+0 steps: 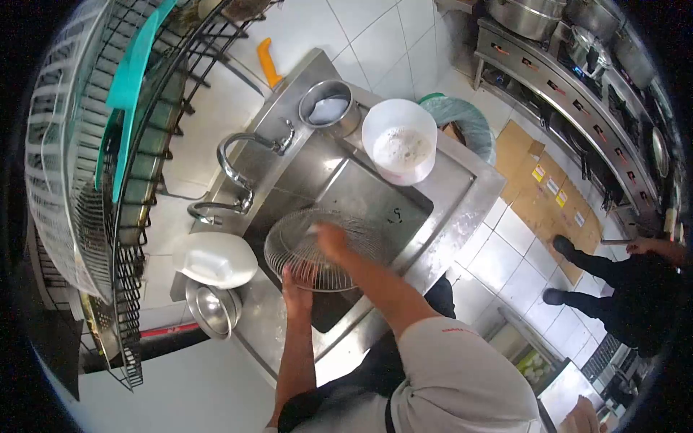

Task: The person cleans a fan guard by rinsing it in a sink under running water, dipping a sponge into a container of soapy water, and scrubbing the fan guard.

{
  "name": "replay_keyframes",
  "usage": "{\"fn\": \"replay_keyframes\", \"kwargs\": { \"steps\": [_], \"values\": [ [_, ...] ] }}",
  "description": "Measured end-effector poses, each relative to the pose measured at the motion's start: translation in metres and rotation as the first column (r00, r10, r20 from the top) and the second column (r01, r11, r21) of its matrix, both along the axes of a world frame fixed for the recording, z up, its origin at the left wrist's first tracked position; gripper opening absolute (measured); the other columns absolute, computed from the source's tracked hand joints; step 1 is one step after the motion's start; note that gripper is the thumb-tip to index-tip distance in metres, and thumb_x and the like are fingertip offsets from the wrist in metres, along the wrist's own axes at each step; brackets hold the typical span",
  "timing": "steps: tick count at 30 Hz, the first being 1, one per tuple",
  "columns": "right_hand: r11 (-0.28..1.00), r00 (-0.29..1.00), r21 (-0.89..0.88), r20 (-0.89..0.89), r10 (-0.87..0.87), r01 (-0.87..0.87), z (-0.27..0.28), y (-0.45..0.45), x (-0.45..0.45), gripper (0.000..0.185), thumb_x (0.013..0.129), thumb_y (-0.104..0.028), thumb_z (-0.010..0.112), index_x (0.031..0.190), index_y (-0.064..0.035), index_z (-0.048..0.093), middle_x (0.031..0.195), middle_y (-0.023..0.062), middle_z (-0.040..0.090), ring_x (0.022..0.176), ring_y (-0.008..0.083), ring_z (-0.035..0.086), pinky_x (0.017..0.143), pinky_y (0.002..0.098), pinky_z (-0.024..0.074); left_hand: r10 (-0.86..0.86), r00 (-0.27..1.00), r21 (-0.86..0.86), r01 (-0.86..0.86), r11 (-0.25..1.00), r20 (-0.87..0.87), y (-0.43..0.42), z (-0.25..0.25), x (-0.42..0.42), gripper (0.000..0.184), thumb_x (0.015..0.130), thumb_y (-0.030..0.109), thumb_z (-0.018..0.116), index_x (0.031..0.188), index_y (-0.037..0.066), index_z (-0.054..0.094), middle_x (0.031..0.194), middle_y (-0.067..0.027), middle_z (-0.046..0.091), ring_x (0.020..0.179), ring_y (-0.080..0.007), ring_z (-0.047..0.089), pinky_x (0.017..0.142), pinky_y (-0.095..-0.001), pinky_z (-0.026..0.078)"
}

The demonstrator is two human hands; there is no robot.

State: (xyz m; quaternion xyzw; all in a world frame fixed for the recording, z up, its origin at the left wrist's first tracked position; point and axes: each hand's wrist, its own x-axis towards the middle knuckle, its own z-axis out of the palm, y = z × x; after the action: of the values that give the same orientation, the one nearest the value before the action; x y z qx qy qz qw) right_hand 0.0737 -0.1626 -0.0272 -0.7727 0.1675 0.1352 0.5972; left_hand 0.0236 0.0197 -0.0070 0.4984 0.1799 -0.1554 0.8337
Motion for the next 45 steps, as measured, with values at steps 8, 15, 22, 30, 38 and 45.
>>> {"fn": "replay_keyframes", "kwargs": {
  "steps": [8, 15, 22, 30, 38, 45],
  "values": [
    [0.964, 0.746, -0.092, 0.654, -0.130, 0.249, 0.020, 0.026, -0.035, 0.026, 0.086, -0.005, 0.056, 0.107, -0.0106, 0.070, 0.108, 0.0170, 0.069, 0.100, 0.0338, 0.067, 0.085, 0.0428, 0.0544, -0.094, 0.995, -0.063, 0.095, 0.993, 0.024, 0.005, 0.003, 0.031, 0.040, 0.100, 0.032, 0.054, 0.132, 0.008, 0.049, 0.120, -0.0136, 0.061, 0.107, -0.0284, 0.063, 0.091, -0.0473, 0.053],
    [0.960, 0.472, 0.035, 0.865, -0.168, 0.277, 0.046, 0.057, -0.044, 0.026, 0.085, -0.006, 0.057, 0.109, -0.0061, 0.068, 0.113, 0.0162, 0.068, 0.100, 0.0330, 0.067, 0.085, 0.0426, 0.0538, -0.177, 0.984, -0.145, 0.176, 0.974, 0.010, 0.005, -0.011, 0.030, 0.034, 0.102, 0.025, 0.049, 0.130, 0.005, 0.045, 0.122, -0.0144, 0.059, 0.111, -0.0276, 0.061, 0.092, -0.0510, 0.053],
    [0.949, 0.836, 0.074, 0.456, -0.306, 0.307, -0.001, 0.023, -0.001, 0.027, 0.083, -0.002, 0.059, 0.106, -0.0091, 0.070, 0.110, 0.0136, 0.068, 0.106, 0.0326, 0.065, 0.093, 0.0413, 0.0517, -0.258, 0.954, 0.204, 0.225, 0.953, 0.154, -0.025, 0.029, 0.005, 0.034, 0.104, 0.026, 0.048, 0.130, 0.005, 0.045, 0.122, -0.0150, 0.059, 0.110, -0.0274, 0.063, 0.084, -0.0414, 0.056],
    [0.957, 0.969, -0.206, 0.180, -0.170, 0.206, -0.074, -0.026, 0.002, 0.029, 0.085, -0.008, 0.057, 0.111, -0.0094, 0.071, 0.105, 0.0192, 0.069, 0.092, 0.0367, 0.067, 0.082, 0.0455, 0.0544, -0.313, 0.946, 0.238, 0.285, 0.928, 0.088, -0.052, 0.072, 0.005, 0.042, 0.092, 0.008, 0.059, 0.131, 0.002, 0.046, 0.125, -0.0153, 0.058, 0.113, -0.0289, 0.060, 0.090, -0.0426, 0.054],
    [0.918, 0.890, 0.040, 0.231, -0.392, 0.394, -0.015, -0.015, -0.022, 0.028, 0.093, -0.018, 0.055, 0.116, -0.0119, 0.069, 0.111, 0.0210, 0.067, 0.098, 0.0386, 0.065, 0.087, 0.0454, 0.0516, -0.255, 0.959, -0.001, 0.257, 0.966, -0.122, -0.014, 0.094, 0.094, 0.057, 0.095, 0.036, 0.058, 0.137, 0.003, 0.039, 0.129, -0.0191, 0.055, 0.116, -0.0351, 0.057, 0.097, -0.0519, 0.049],
    [0.854, 0.751, 0.114, 0.427, -0.504, 0.508, 0.048, 0.039, 0.005, 0.033, 0.095, -0.015, 0.053, 0.127, -0.0062, 0.059, 0.123, 0.0193, 0.062, 0.114, 0.0371, 0.059, 0.097, 0.0438, 0.0464, -0.385, 0.869, 0.202, 0.457, 0.866, -0.311, -0.046, 0.066, 0.129, 0.070, 0.099, 0.064, 0.031, 0.135, 0.007, 0.050, 0.125, -0.0171, 0.059, 0.110, -0.0296, 0.061, 0.094, -0.0428, 0.050]
  ]
}}
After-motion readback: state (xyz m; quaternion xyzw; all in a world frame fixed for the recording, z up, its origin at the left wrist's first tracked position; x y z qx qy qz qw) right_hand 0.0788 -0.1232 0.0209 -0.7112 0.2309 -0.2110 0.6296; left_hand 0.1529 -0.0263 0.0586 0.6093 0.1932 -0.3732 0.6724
